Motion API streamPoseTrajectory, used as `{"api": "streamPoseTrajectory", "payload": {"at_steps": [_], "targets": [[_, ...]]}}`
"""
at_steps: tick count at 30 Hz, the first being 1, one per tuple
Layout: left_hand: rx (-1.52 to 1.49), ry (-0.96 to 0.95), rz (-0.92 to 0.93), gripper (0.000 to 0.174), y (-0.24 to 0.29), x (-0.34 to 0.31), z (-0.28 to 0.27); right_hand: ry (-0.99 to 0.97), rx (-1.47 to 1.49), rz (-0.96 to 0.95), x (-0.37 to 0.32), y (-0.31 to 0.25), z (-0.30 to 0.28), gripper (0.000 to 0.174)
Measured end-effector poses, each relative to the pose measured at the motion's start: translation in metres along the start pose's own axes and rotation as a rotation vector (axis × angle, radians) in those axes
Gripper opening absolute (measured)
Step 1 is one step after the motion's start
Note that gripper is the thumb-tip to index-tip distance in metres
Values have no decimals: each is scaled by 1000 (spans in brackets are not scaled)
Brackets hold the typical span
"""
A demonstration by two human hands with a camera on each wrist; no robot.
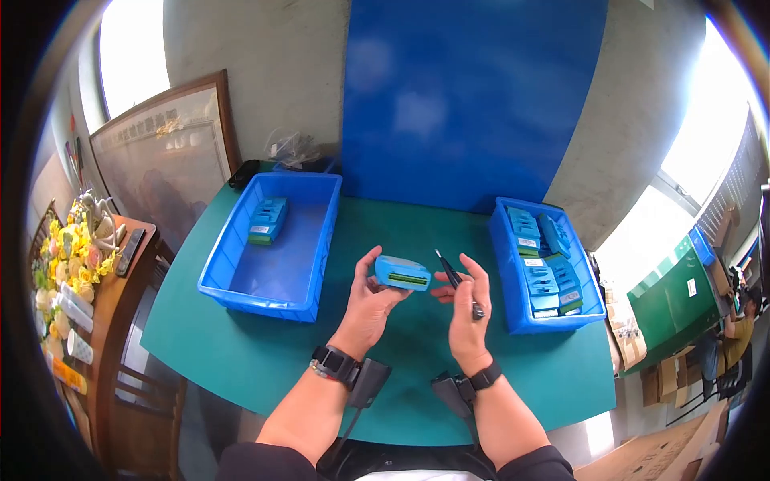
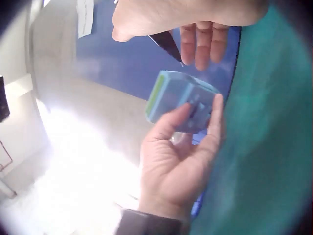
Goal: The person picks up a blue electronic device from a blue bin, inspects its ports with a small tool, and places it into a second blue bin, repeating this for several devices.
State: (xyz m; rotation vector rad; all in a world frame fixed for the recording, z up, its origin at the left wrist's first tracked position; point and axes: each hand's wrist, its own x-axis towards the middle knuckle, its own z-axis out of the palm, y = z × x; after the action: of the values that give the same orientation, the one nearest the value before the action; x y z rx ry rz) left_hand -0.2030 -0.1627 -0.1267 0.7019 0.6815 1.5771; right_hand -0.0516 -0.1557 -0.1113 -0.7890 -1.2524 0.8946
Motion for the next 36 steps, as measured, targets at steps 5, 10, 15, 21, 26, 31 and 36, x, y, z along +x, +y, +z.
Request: {"api": "streamPoseTrajectory", "payload": {"at_steps": [5,10,15,21,26,31,36], "targets": [[129,56,96,86,-5,4,-5,-63,77,32,-1,-9,-14,28],[93,80,110,87,-6,5,-10,-130,34,-48,-7,-12,-19,21],[150,87,124,86,-6,5,-10,-114,-15,-23,-8,-13,-14,17],[191,81,135,87,-9,5,-7,-166,17,-21,-12,-16,-14,15],[272,107,139,87,-11,4,-9,-193,-47,-34,-12,-12,-9,13],[263,89,135,88,-7,3,-8,-201,-55,-63,-13,-17,-9,13],[181,121,91,86,-5,7,-15,-213,-101,-99,-18,-19,-8,23]]}}
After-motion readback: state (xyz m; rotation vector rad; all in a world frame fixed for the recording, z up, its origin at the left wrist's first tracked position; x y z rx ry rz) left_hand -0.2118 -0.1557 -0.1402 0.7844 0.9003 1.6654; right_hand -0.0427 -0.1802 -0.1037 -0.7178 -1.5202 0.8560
